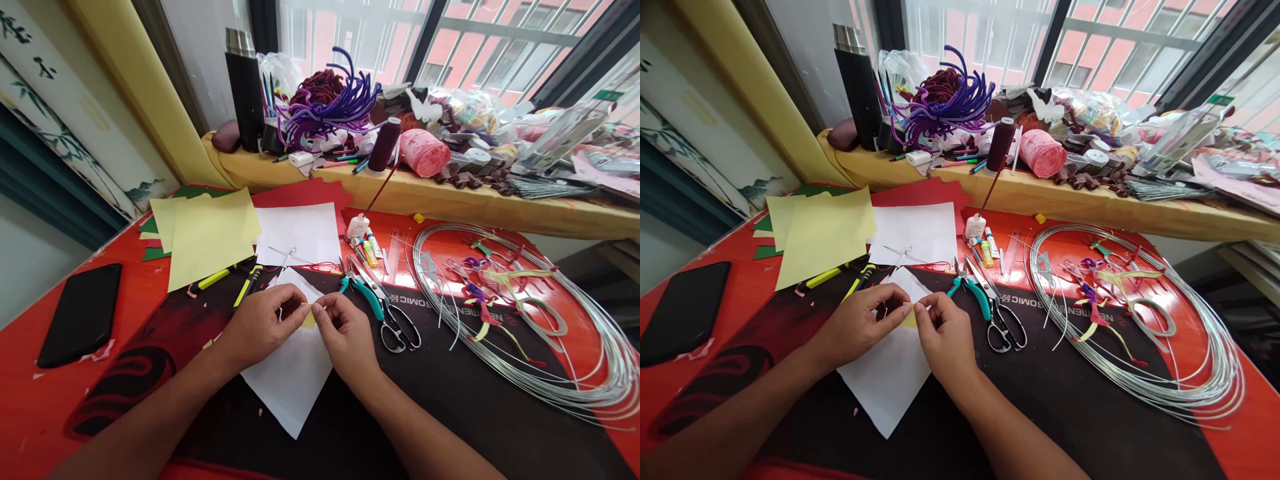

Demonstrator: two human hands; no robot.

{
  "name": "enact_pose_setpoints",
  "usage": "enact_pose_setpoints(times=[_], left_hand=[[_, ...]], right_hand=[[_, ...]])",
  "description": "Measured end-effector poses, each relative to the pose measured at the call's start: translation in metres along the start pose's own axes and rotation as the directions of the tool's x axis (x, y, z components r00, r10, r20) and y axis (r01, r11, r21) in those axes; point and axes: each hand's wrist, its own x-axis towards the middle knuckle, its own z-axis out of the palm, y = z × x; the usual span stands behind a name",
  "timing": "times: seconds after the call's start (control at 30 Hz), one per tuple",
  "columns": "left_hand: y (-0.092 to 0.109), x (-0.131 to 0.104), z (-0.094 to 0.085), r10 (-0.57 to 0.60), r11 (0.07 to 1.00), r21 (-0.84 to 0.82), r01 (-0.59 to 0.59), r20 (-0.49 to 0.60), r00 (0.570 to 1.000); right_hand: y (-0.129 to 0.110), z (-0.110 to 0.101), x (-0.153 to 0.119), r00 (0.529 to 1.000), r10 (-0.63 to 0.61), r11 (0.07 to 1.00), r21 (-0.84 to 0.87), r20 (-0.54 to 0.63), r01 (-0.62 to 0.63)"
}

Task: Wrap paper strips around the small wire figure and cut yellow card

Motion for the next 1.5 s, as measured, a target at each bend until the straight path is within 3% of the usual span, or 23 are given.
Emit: enact_pose_setpoints(times=[0.47, 0.9, 1.17, 1.33, 1.5], left_hand=[[0.003, 0.000, 0.003, -0.007, 0.997, 0.076, 0.013, -0.075, 0.997], [-0.001, -0.002, 0.010, 0.107, 0.953, 0.295, -0.076, -0.092, 0.990], [-0.001, -0.002, 0.014, 0.283, 0.814, 0.544, -0.202, -0.069, 0.957], [-0.002, -0.003, 0.017, 0.422, 0.714, 0.646, -0.270, -0.089, 0.902], [-0.001, -0.003, 0.020, 0.489, 0.660, 0.695, -0.286, -0.107, 0.866]], right_hand=[[-0.001, -0.001, 0.000, 1.000, -0.009, 0.999, -0.048, 0.012, 0.010], [-0.002, 0.001, 0.001, 0.999, 0.013, 0.996, -0.088, 0.033, -0.010], [-0.001, 0.001, 0.000, 0.999, 0.015, 0.994, -0.105, 0.036, -0.011], [-0.001, 0.001, 0.001, 1.000, 0.004, 0.992, -0.125, 0.028, 0.000], [-0.002, 0.001, 0.002, 0.999, 0.017, 0.992, -0.125, 0.027, -0.014]])
